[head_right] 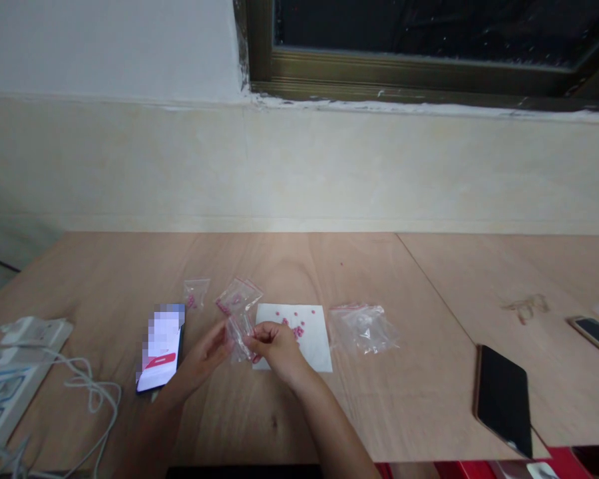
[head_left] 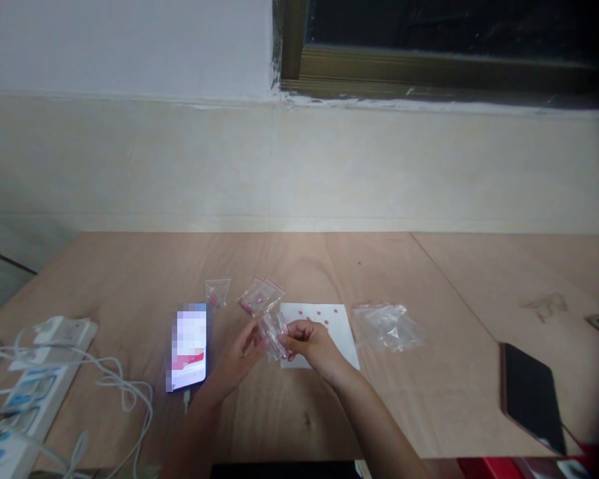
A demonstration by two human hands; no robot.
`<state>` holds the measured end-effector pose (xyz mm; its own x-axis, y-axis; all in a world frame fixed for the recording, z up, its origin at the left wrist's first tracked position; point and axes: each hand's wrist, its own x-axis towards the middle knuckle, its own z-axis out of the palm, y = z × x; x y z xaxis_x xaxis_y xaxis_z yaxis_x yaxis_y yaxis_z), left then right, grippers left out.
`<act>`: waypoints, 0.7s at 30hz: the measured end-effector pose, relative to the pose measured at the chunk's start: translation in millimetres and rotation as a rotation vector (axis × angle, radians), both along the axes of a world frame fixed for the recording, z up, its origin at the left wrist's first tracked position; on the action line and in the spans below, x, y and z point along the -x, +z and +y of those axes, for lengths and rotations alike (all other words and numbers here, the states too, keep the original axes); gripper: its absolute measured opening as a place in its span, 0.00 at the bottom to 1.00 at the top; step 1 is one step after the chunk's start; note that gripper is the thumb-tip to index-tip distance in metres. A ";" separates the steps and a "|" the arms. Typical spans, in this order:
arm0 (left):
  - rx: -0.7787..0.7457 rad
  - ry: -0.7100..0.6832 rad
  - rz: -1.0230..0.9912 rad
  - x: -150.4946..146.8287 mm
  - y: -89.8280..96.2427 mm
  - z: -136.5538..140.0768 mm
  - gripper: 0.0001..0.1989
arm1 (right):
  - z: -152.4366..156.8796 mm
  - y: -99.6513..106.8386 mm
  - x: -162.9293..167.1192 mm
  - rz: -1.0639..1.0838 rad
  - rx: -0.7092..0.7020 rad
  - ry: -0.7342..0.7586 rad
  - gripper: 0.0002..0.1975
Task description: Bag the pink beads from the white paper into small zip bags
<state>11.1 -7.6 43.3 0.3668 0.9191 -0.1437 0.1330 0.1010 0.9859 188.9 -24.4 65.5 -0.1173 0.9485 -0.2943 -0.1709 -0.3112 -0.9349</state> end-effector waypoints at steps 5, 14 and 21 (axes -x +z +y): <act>0.015 0.148 0.080 10.0 0.0 -1.9 0.14 | 7.3 -6.1 1.0 -0.044 -0.032 -0.040 0.16; -0.063 0.330 0.151 31.6 6.3 3.7 0.11 | 70.7 -11.5 25.3 -0.387 -0.260 -0.137 0.13; -0.205 0.308 0.189 23.0 19.7 7.0 0.09 | 99.2 -11.3 31.1 -0.587 -0.299 -0.199 0.12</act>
